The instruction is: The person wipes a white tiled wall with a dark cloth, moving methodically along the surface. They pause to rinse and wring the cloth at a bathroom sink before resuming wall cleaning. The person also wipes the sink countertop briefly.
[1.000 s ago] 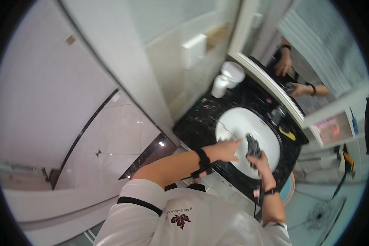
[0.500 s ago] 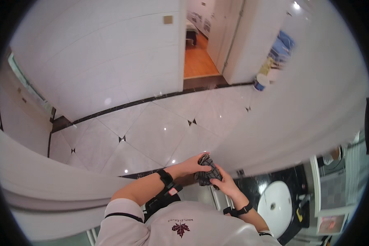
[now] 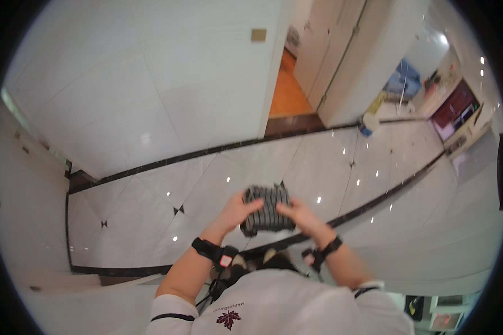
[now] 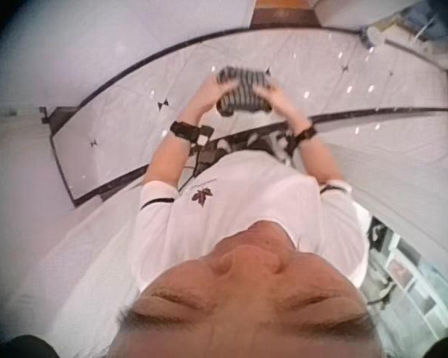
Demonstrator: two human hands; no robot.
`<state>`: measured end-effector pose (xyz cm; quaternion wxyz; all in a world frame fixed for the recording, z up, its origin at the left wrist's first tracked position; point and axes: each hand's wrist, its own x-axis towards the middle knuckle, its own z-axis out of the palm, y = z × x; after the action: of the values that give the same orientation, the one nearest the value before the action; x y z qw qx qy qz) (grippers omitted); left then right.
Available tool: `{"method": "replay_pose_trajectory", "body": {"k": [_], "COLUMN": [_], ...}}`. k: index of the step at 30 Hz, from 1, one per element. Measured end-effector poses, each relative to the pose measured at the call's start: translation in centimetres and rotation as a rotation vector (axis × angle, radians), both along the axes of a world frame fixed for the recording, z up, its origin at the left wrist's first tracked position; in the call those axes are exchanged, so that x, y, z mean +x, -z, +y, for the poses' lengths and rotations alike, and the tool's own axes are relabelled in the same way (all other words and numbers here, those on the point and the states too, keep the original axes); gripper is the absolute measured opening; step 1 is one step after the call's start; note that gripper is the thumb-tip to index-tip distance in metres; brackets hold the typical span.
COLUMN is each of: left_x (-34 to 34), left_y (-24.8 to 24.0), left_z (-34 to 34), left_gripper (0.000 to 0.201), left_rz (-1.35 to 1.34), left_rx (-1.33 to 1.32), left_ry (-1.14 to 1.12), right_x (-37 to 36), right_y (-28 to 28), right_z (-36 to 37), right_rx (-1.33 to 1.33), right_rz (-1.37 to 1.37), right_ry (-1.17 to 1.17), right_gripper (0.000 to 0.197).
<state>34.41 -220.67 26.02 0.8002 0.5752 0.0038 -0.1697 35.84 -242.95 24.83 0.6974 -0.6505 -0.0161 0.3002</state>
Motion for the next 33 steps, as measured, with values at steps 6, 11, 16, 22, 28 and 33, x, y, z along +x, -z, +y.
{"method": "replay_pose_trajectory", "body": {"k": [6,11,16,22,28,33], "left_x": [9.8,15.9,20.8,24.4,30.8,40.8], "left_y": [-2.1,-1.7,5.8,1.4,1.9,5.8], "left_z": [6.0,7.0,7.6,5.8,8.6,15.7], "left_gripper": [0.040,0.056,0.048,0.036,0.031,0.043], "left_rz": [0.012,0.221,0.066,-0.049,0.256,-0.662], "left_rx": [0.323,-0.183,-0.741,-0.630,-0.438,1.142], "left_ry": [-0.395,-0.464,-0.508,-0.392,-0.671,-0.547], "right_x": [16.1,22.6,25.0,28.6,36.5,44.4], "right_y": [-7.2,-8.7,-5.7,-1.6,-0.8,2.9], "right_z": [5.7,9.7,16.6,20.3,22.8,24.5], "right_rx": [-0.002,-0.439,0.314,0.086,-0.189,-0.825], "right_rz": [-0.210,-0.809,-0.035,-0.556,-1.180,-1.259], "right_ry": [-0.002,0.065,-0.455,-0.147,-0.045,-0.174], "right_gripper": [0.027,0.042,0.025,0.023,0.012,0.033]}}
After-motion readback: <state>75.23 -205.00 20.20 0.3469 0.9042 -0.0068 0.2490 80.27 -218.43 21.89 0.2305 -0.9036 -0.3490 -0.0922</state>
